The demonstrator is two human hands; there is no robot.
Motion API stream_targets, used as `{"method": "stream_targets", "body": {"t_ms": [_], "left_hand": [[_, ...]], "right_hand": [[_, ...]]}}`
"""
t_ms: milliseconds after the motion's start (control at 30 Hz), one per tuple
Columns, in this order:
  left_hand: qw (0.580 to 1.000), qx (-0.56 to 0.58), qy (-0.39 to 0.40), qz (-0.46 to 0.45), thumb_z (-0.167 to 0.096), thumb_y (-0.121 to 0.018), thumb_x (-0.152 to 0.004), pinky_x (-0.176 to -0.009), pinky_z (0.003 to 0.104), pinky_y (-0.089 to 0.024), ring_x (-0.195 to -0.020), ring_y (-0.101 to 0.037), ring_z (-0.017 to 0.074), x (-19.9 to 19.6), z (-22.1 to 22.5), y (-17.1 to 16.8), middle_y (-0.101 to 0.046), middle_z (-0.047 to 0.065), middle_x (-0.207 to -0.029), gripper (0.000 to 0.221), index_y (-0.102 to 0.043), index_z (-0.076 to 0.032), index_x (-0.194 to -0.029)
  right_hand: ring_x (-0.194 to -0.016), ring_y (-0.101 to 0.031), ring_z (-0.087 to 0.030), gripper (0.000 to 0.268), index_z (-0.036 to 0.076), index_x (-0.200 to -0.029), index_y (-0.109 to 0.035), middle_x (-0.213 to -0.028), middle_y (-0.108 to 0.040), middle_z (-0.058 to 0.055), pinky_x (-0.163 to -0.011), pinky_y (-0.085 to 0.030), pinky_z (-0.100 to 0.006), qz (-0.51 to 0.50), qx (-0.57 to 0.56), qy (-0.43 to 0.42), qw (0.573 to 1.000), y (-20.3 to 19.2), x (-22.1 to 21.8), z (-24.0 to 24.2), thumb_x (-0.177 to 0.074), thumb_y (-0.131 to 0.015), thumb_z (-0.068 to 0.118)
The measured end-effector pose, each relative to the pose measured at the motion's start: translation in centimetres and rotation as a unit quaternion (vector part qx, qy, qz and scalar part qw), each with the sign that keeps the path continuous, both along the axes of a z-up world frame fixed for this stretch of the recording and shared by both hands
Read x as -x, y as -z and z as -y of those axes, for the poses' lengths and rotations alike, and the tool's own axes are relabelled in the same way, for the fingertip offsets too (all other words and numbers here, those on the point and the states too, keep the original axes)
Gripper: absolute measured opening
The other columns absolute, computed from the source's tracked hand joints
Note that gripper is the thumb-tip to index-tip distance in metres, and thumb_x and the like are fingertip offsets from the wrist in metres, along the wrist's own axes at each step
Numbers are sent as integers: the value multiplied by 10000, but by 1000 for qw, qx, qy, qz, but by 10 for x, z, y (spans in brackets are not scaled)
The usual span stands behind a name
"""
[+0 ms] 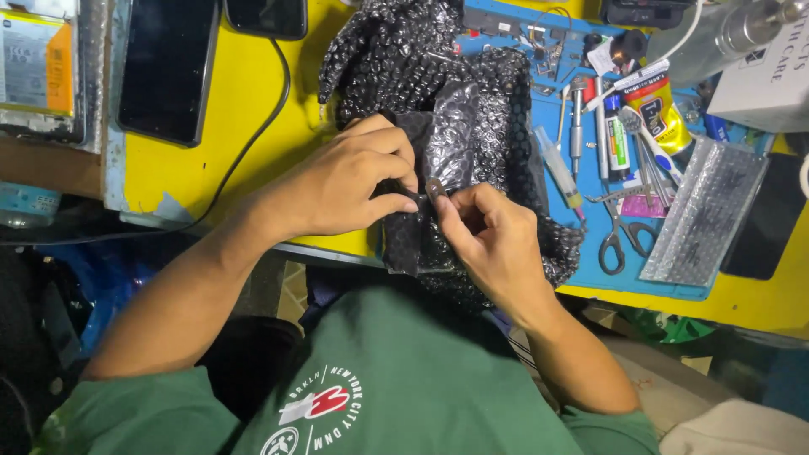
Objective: Unwrapping and inspecting mobile phone replacement parts from bubble wrap on a repair bench.
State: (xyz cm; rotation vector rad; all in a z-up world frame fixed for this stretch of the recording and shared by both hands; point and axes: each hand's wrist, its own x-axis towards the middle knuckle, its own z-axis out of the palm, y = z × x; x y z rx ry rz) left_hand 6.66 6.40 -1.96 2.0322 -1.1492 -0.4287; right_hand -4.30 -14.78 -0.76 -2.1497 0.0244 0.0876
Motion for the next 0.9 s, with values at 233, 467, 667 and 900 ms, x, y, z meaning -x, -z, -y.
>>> {"method": "stream_targets", "body": {"t_ms": [233, 467, 667, 900], "left_hand": [[1000, 12, -13, 11, -227, -813, -878, -961, 439, -457, -1056, -576, 298, 0, 1, 7, -624, 65, -908, 160, -740, -86, -855], [999, 50, -8, -2, -226, -804, -880, -957, 445, -466, -1022, -578, 298, 1, 1, 11, -590, 46, -880, 172, -722, -85, -825], [997, 74, -7, -20, -214, -798, -885, -950, 439, -470, -1000, -587, 290, 0, 0, 13, -581, 39, -857, 148, -729, -97, -826], [994, 99, -2, -46, -190, -783, -901, -935, 444, -478, -975, -597, 295, 0, -2, 15, -572, 40, -844, 145, -722, -87, -819]], "right_hand": [[-515, -605, -256, 214, 39, -808, -675, -581, -629, -126, -473, -458, -368, 49, 4, -2, 999, -3, -3, -5, -961, -757, 165], [-532, -621, -258, 206, 52, -780, -680, -578, -625, -137, -419, -449, -357, 44, 28, 17, 998, 2, -1, -5, -954, -755, 134], [-526, -608, -241, 197, 45, -780, -677, -578, -621, -140, -421, -451, -354, 40, 24, 19, 999, 4, 3, -3, -940, -757, 128], [-526, -629, -280, 196, 62, -766, -670, -577, -628, -128, -414, -456, -364, 57, 38, 0, 998, 3, 6, -1, -925, -764, 127]]}}
